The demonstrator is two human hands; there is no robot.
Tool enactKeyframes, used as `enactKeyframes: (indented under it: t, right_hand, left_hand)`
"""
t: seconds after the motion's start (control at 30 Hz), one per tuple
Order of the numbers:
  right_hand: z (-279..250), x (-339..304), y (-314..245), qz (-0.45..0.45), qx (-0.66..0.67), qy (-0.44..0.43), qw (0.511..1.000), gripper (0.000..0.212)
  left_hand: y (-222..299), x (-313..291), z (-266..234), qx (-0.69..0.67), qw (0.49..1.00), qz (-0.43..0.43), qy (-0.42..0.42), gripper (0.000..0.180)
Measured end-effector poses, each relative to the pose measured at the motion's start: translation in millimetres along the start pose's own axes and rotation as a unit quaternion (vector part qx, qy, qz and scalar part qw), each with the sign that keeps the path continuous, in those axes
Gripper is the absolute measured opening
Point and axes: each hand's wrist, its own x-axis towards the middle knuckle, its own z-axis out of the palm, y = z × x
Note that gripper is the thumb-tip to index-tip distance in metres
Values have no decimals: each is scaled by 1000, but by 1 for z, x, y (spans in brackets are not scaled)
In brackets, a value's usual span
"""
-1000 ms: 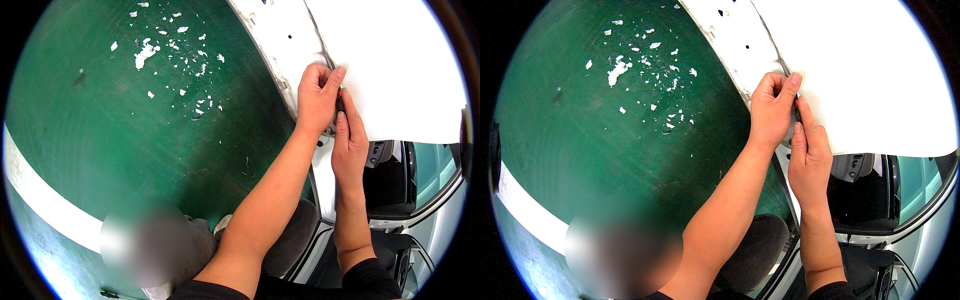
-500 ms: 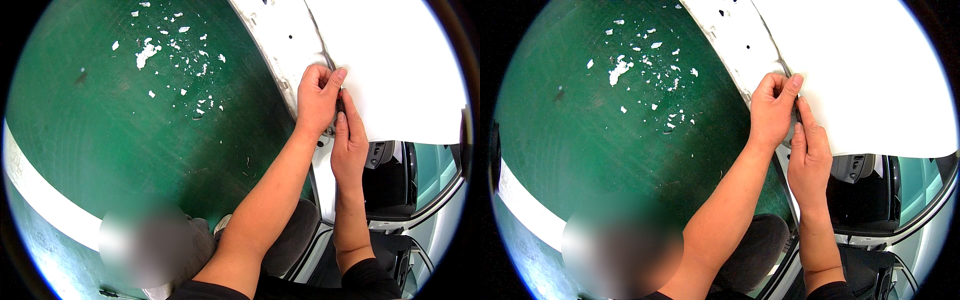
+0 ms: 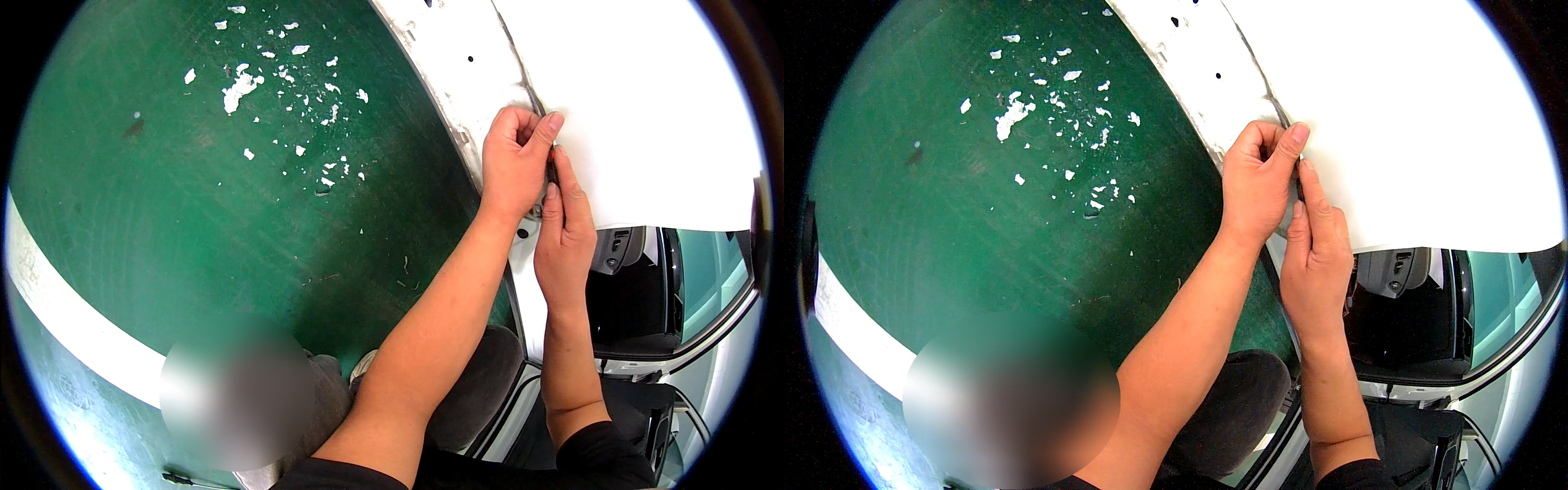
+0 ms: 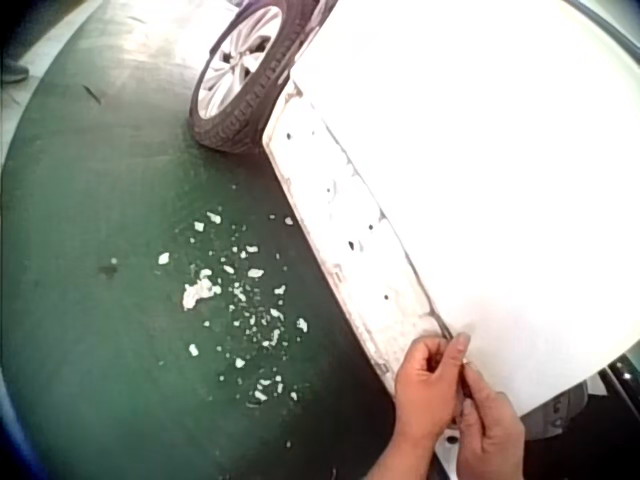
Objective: The person uses a small metal scraper to remove white paint or residue from the lower edge of a white car's front bumper. The person works methodically along the seam, scraping away material that falls onto the green floor.
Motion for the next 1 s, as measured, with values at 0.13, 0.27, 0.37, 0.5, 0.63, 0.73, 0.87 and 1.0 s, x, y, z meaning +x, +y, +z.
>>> enactKeyframes:
  t: [0.13,0.27,0.37,0.5,0.63,0.73,0.87,1.0]
  right_hand:
    - [-1,-2,-3,13,-7,-6,1000,43]
    - [-1,-3,0,4,-13,-3,1000,43]
    - [-1,-5,4,2,-8,-2,1000,44]
    - [-2,-6,1,13,-11,-6,1000,43]
    - [-2,-6,1,14,-7,-7,1000,43]
    - [-2,-7,3,12,-4,-5,1000,43]
    - [-2,-9,6,13,0,-1,1000,43]
    - [-4,-10,2,26,4,-10,1000,43]
  left_hand:
    - [-3,-1,-1,16,1000,3,4,36]
    - [-3,-3,-1,19,1000,3,3,36]
    - [-2,-4,0,19,1000,0,5,36]
    - [-3,-5,0,26,1000,-2,5,36]
    - [-5,-5,0,32,999,5,5,36]
    - [-6,-5,0,29,1000,5,2,36]
    - [-5,-8,1,27,1000,-2,2,36]
    - [-7,-7,-1,20,1000,-2,-4,36]
